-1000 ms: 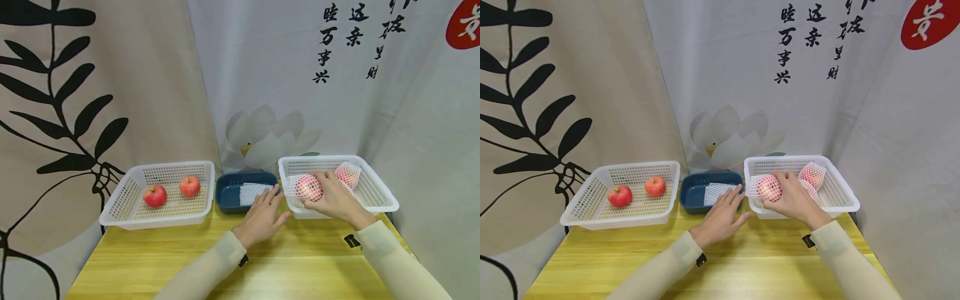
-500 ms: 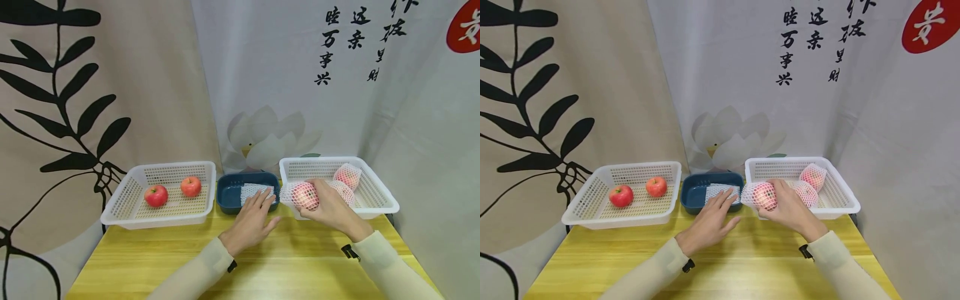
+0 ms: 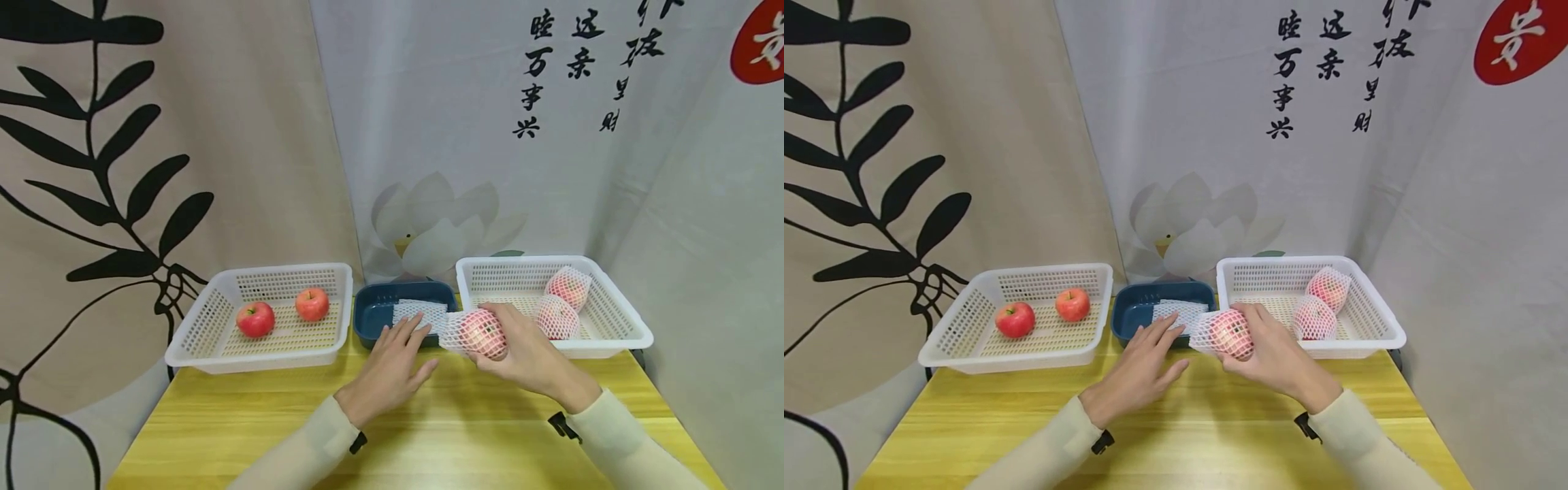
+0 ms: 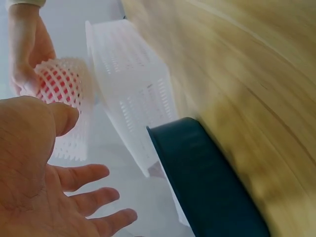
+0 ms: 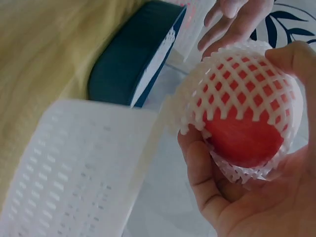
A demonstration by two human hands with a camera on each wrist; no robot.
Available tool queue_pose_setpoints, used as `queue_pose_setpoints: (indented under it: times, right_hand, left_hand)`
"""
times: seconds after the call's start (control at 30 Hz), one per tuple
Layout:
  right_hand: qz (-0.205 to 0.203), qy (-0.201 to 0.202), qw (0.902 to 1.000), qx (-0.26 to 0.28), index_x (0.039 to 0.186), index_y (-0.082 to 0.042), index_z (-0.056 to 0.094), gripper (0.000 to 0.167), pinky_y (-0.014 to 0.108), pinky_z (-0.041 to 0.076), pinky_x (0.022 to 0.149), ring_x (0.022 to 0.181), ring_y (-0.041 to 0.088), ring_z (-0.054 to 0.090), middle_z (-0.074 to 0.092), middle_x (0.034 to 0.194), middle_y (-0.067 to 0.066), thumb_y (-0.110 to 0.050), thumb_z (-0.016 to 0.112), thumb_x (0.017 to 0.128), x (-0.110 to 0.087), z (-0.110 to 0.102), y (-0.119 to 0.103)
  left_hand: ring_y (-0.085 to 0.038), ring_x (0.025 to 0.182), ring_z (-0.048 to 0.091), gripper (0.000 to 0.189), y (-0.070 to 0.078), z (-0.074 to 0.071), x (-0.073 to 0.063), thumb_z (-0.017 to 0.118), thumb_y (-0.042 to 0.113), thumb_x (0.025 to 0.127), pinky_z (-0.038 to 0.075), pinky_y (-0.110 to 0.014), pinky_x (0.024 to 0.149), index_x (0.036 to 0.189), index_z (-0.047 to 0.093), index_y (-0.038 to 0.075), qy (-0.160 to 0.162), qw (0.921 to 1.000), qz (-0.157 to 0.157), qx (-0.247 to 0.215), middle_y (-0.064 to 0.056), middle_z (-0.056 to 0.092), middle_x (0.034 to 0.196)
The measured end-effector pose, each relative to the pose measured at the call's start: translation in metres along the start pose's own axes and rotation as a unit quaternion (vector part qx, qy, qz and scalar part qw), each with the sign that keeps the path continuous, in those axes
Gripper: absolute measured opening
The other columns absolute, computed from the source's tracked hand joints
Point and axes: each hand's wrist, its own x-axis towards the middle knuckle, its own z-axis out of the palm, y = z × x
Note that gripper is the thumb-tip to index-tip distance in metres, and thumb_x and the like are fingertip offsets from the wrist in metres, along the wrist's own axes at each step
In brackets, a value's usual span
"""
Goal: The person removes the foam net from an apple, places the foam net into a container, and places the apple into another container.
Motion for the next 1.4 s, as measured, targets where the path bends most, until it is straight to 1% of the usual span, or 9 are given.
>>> queue_pose_setpoints:
  times: [0.17,0.27,0.53,0.67,0.83,1.03,1.17,1.3,1.4]
  right_hand:
    - [-0.015,-0.027,0.9993,0.023,0.155,-0.005,0.061,0.082,0.043,0.068,0.096,0.116,0.016,0.074,0.075,0.138,0.006,-0.04,0.097,0.09,-0.007,0.01,-0.01]
    - [-0.025,-0.043,0.9981,0.037,0.154,-0.006,0.062,0.082,0.039,0.069,0.097,0.113,0.013,0.073,0.074,0.134,0.004,-0.036,0.098,0.088,-0.009,0.016,-0.015]
    - [-0.031,-0.095,0.9942,0.039,0.155,-0.004,0.061,0.084,0.038,0.069,0.095,0.112,0.015,0.075,0.074,0.136,0.009,-0.039,0.098,0.088,-0.011,0.036,-0.027]
    - [-0.039,-0.132,0.9901,0.025,0.153,-0.005,0.062,0.083,0.04,0.068,0.093,0.111,0.018,0.075,0.074,0.134,0.011,-0.044,0.097,0.089,-0.011,0.048,-0.03]
    - [-0.036,-0.172,0.9842,0.024,0.155,-0.004,0.061,0.085,0.045,0.07,0.097,0.114,0.025,0.078,0.074,0.14,0.018,-0.046,0.097,0.09,-0.012,0.061,-0.032]
    - [-0.035,-0.19,0.981,0.024,0.158,-0.002,0.06,0.088,0.049,0.069,0.103,0.118,0.027,0.078,0.074,0.144,0.018,-0.045,0.098,0.091,-0.011,0.073,-0.034]
    - [-0.03,-0.203,0.9785,0.013,0.16,-0.002,0.058,0.09,0.051,0.07,0.101,0.117,0.031,0.08,0.073,0.146,0.019,-0.046,0.097,0.093,-0.012,0.077,-0.034]
    - [-0.024,-0.206,0.9782,0.005,0.163,-0.004,0.057,0.09,0.052,0.07,0.099,0.117,0.031,0.08,0.073,0.148,0.019,-0.049,0.095,0.095,-0.014,0.077,-0.033]
    - [-0.023,-0.207,0.978,0.008,0.167,-0.005,0.054,0.096,0.057,0.069,0.106,0.124,0.034,0.078,0.07,0.152,0.019,-0.052,0.096,0.095,-0.015,0.075,-0.033]
  left_hand:
    - [-0.053,0.167,0.05,0.063,-0.008,0.0,-0.01,0.064,0.045,0.12,0.043,-0.078,0.133,0.17,0.057,0.007,0.011,0.9999,-0.002,-0.012,-0.021,0.044,0.186]
    - [-0.054,0.165,0.051,0.061,-0.013,0.0,-0.015,0.067,0.042,0.12,0.044,-0.079,0.131,0.169,0.057,0.006,0.017,0.9996,-0.001,-0.021,-0.022,0.046,0.184]
    - [-0.052,0.166,0.051,0.06,-0.026,-0.002,-0.028,0.069,0.039,0.119,0.041,-0.076,0.135,0.168,0.059,0.005,0.011,0.9989,-0.017,-0.042,-0.023,0.049,0.182]
    - [-0.05,0.164,0.053,0.059,-0.031,-0.004,-0.035,0.071,0.036,0.118,0.042,-0.073,0.136,0.166,0.061,0.003,0.014,0.9986,-0.018,-0.047,-0.025,0.052,0.179]
    - [-0.046,0.163,0.056,0.06,-0.035,-0.005,-0.044,0.072,0.037,0.117,0.042,-0.073,0.135,0.165,0.061,0.003,0.01,0.9987,-0.016,-0.048,-0.024,0.055,0.177]
    - [-0.049,0.16,0.058,0.055,-0.038,-0.007,-0.052,0.073,0.034,0.116,0.045,-0.071,0.134,0.161,0.065,0.002,0.014,0.9984,-0.01,-0.053,-0.027,0.06,0.172]
    - [-0.05,0.159,0.059,0.052,-0.038,-0.007,-0.054,0.072,0.035,0.117,0.044,-0.072,0.134,0.159,0.067,0.004,0.004,0.9979,-0.016,-0.062,-0.027,0.062,0.17]
    - [-0.045,0.154,0.064,0.049,-0.037,-0.008,-0.055,0.073,0.035,0.116,0.049,-0.069,0.132,0.156,0.07,0.007,0.002,0.998,-0.02,-0.059,-0.021,0.069,0.163]
    - [-0.041,0.148,0.07,0.046,-0.036,-0.008,-0.057,0.075,0.034,0.115,0.055,-0.064,0.127,0.153,0.073,0.009,0.008,0.9983,-0.023,-0.053,-0.016,0.075,0.157]
